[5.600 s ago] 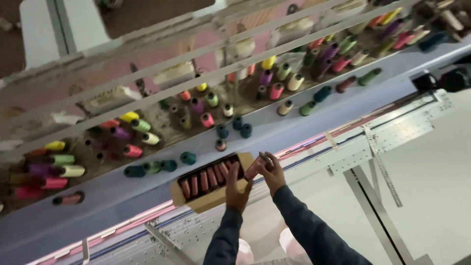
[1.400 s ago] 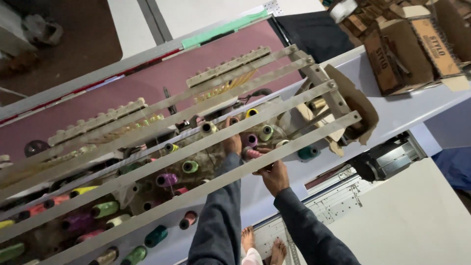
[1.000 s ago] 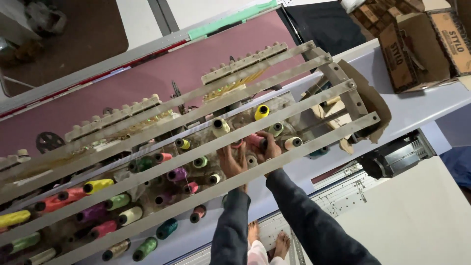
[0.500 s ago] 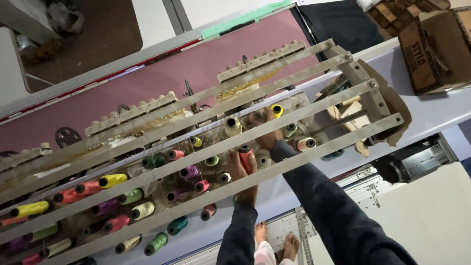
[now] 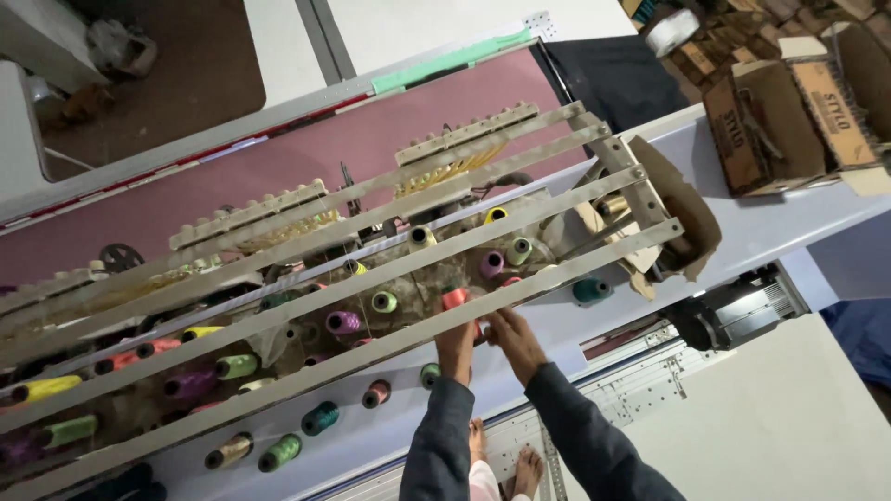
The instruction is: The person takes pink thread spools from a cardboard box and places them onto a multi-tiered rack on a sewing machine. They arrange the spools in a row, occasionally adjusting their positions to fit them securely.
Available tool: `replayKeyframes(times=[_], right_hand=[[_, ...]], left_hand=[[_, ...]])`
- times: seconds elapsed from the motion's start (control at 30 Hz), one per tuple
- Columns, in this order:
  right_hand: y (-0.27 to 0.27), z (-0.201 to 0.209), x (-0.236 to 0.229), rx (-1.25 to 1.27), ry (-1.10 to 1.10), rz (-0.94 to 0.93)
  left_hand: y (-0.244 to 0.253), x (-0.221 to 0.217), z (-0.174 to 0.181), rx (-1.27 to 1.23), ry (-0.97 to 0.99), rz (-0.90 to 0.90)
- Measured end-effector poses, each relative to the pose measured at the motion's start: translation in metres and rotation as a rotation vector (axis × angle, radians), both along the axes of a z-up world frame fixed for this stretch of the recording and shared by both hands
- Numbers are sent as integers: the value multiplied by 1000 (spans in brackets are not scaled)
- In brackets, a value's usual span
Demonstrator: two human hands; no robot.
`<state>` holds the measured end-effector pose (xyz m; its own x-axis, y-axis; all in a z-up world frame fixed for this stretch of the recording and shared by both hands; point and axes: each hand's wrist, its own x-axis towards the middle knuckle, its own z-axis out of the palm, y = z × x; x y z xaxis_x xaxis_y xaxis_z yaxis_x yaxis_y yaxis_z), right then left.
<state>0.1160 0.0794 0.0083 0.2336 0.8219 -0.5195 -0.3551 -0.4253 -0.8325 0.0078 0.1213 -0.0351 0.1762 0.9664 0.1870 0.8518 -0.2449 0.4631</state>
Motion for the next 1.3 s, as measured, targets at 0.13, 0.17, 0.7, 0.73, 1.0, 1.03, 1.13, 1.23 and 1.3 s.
replayKeyframes(times=[0.13,0.17,0.7,0.73,1.0,1.03,1.13,1.23,1.3], right_hand=[[-10,30,-8,-110,-28,90],[-10,57,-11,-121,5,142],[-45,88,20,-5,-85,690],[-50,90,26,-7,-85,691],[-95,99,68,99,-683,834],[-98,109,73,99,-683,833],[-107,124,89,263,-446,792],[-120,110,104,218,-14,671],[-130,100,108,151,342,355]], left_hand=[[-13,-2,204,-729,-885,278],[-12,-1,193,-828,-1043,387],[1,-25,95,-1321,-1712,205],[1,-26,96,-1323,-1713,207],[-24,-41,122,-1247,-1797,-5],[-26,-43,120,-1247,-1797,-7],[-32,-45,118,-1164,-1830,-30],[-32,-43,119,-1114,-1691,90],[-30,-45,112,-1038,-1616,160]])
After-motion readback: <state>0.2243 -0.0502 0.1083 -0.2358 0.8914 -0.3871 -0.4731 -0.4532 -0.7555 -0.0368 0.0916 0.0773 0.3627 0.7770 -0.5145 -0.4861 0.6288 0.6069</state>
